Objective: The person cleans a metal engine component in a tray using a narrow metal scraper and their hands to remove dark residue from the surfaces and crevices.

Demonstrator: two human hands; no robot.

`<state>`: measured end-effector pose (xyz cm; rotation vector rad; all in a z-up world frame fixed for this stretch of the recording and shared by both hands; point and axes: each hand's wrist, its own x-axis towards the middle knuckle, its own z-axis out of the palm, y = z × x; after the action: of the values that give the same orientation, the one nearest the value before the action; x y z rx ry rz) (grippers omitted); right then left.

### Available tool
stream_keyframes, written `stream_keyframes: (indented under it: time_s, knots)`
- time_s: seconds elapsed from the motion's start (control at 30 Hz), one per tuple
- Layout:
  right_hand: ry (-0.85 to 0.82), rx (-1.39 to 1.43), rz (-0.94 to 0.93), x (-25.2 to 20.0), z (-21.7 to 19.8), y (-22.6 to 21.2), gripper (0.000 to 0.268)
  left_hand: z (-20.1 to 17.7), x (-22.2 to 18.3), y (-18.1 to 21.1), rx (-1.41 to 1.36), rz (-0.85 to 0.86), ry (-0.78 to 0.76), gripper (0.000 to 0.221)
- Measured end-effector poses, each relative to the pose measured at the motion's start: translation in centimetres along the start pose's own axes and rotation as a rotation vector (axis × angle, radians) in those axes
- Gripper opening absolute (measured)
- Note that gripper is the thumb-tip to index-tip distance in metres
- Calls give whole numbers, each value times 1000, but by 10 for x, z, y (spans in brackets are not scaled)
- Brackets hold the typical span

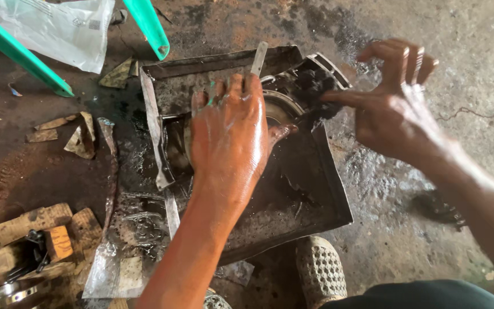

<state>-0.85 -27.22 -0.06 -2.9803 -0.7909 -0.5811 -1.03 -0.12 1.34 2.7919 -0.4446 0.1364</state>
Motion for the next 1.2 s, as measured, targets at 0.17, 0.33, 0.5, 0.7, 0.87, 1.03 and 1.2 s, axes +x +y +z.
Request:
stream_keyframes:
  time_s: [0.17,0.33,0.5,0.7,0.87,1.03,1.2]
  knots:
    - [-64,196,56,3,14,-16,70,5,2,-2,44,82,177,90]
    - [-14,-17,-63,-1,2,-9,73,12,3,-6,63,93,193,92]
    - [-53,145,-7,10,16,-20,82,10,2,-4,40,48,129,94]
    - [-163,-100,290,-2,-1,-43,80,15,2,-4,34,101,242,94]
    - [52,-37,70,13,12,-46,72,13,-12,-16,22,168,324,79]
    - [77,-236,66,-7,1,-44,64,11,-4,-12,142,49,198,88]
    - [50,-227,73,11,5,-50,61,-2,-1,-11,159,71,196,87]
